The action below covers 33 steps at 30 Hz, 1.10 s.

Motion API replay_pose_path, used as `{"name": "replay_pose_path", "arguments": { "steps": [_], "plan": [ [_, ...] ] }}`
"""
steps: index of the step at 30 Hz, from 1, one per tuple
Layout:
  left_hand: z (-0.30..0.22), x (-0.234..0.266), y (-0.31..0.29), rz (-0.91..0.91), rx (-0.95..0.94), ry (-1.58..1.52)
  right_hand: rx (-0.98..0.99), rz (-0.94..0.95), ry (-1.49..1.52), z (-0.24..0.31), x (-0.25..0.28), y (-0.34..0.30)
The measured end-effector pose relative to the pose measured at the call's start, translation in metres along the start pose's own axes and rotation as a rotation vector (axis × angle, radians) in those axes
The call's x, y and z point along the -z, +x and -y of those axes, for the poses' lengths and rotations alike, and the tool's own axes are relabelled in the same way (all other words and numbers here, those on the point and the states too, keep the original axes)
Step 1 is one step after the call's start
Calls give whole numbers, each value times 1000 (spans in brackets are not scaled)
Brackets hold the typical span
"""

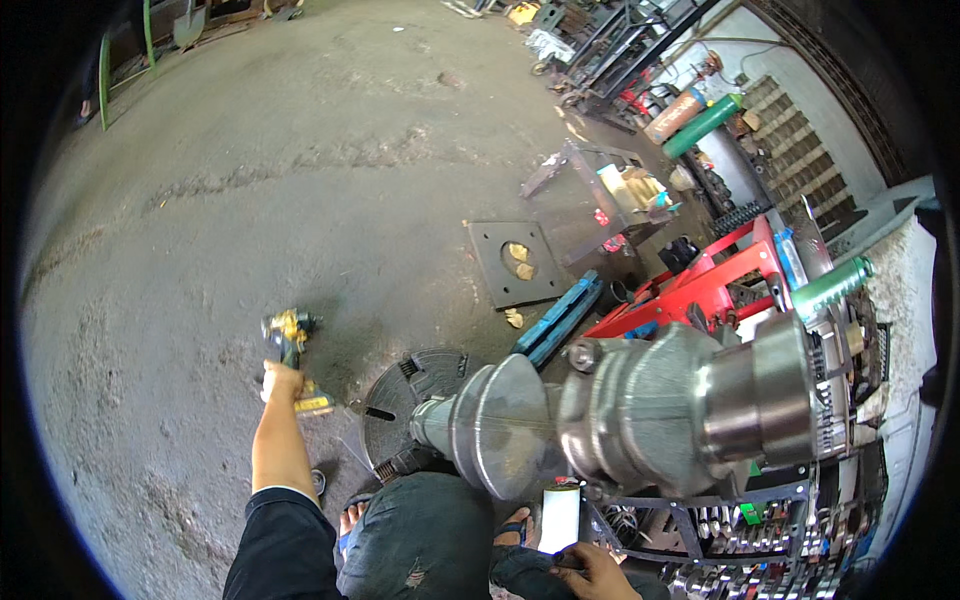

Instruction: The person sits on the floor and assembles a crankshaft by attaching bearing caps and tightening bolts. They use a torque wrench and an impact driver to secure the components, then remove a cap to inspect the bearing surface.

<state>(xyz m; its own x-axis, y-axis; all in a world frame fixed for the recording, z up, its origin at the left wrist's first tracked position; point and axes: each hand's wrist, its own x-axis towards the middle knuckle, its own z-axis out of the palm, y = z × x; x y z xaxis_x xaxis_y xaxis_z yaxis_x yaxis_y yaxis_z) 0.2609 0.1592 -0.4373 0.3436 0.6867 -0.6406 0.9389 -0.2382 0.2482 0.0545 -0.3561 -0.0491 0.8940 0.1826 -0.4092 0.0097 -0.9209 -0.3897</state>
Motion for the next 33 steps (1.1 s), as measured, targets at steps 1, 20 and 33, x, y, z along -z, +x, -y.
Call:
{"name": "replay_pose_path", "arguments": {
  "steps": [1,20,33],
  "plan": [
    [2,-2,7,153,-34,56,27,-42,-17,2,0,-2],
    [87,217,-278,61,-1128,-897,702,-48,317,105,59,-18],
    [69,256,-486,269,-1399,-758,749,-646,586,100,59,-23]
  ]
}}
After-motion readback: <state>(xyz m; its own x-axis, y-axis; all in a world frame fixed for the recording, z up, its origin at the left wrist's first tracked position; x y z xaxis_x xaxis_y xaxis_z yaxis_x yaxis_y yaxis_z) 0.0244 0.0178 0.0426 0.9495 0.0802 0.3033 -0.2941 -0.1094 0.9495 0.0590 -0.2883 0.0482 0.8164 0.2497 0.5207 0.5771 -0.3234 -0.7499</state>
